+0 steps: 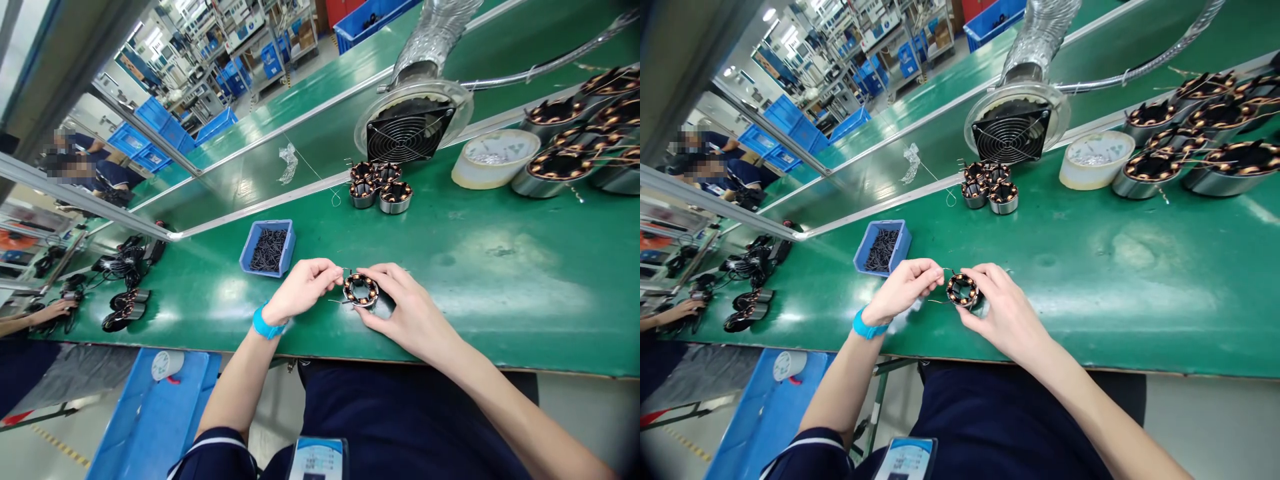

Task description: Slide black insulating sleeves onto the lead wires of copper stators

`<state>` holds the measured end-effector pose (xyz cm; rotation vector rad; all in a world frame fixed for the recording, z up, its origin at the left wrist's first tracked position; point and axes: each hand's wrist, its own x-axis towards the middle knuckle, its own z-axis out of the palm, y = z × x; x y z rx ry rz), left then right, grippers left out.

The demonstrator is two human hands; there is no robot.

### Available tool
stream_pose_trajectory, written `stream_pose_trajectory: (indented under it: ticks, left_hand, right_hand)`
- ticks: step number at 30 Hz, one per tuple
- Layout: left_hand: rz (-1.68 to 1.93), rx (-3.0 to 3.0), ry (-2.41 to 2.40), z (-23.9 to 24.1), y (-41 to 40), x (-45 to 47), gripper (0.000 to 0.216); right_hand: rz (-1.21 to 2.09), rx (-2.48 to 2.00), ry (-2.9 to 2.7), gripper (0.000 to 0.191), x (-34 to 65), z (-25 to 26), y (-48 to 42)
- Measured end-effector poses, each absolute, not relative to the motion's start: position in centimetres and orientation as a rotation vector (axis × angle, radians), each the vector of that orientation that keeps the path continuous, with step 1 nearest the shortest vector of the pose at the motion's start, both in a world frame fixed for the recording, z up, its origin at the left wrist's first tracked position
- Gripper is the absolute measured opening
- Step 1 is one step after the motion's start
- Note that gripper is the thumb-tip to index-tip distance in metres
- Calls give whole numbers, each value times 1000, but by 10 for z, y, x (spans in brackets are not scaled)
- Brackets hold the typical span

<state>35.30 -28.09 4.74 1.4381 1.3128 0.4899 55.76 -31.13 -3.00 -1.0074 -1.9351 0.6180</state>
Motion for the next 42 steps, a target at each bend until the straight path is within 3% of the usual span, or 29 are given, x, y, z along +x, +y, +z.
stream_pose_trajectory:
  ticks: [23,28,35,42]
  left_hand:
    - [665,1450,1571,58,-305,344,46]
    - [414,1370,1357,52,-322,336,47]
    - [636,830,1091,28,-312,356,40]
    - [659,1034,1270,30,-313,346,51]
  right_hand:
    - [640,-999,-1939,46,556,-32,-312]
    - [634,-1005,-1944,46,556,-31,-312]
    - [640,-983,-1942,44,557,-30,-311]
    - [639,-992,-1934,47,556,-33,-311]
